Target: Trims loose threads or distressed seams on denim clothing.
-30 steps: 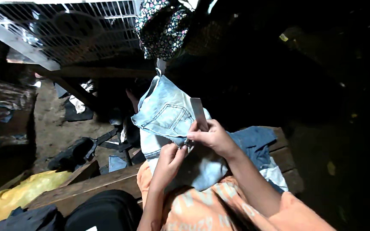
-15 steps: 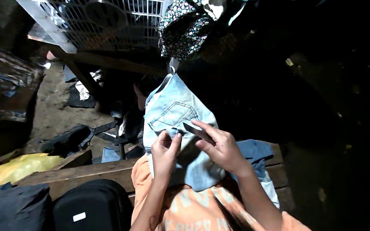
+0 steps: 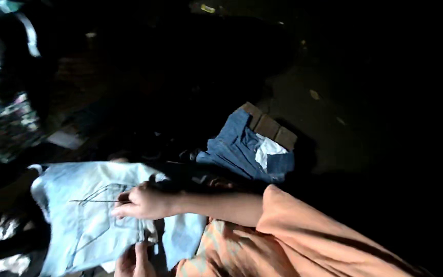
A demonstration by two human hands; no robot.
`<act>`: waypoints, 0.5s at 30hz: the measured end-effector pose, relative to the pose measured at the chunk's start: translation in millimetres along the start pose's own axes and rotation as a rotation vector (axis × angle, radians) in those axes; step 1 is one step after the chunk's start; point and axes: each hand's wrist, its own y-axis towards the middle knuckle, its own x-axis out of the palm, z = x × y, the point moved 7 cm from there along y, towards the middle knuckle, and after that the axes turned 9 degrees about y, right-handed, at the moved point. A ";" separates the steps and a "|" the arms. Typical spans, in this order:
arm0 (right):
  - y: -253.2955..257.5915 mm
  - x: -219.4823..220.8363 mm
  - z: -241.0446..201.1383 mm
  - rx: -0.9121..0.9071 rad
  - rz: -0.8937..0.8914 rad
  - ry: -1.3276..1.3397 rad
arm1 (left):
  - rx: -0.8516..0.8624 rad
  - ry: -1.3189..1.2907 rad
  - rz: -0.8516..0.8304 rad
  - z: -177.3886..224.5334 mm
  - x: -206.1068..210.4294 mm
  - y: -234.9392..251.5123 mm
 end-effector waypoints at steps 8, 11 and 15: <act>-23.5 -24.6 -11.8 -0.263 0.180 0.239 | -0.279 0.013 0.194 68.1 29.2 -8.1; -66.9 -98.9 -15.1 -0.317 0.540 0.423 | -0.183 -0.004 0.143 37.0 14.9 -2.4; -163.3 -192.8 90.0 0.161 0.775 -0.220 | -0.229 0.020 0.156 39.5 18.4 -7.0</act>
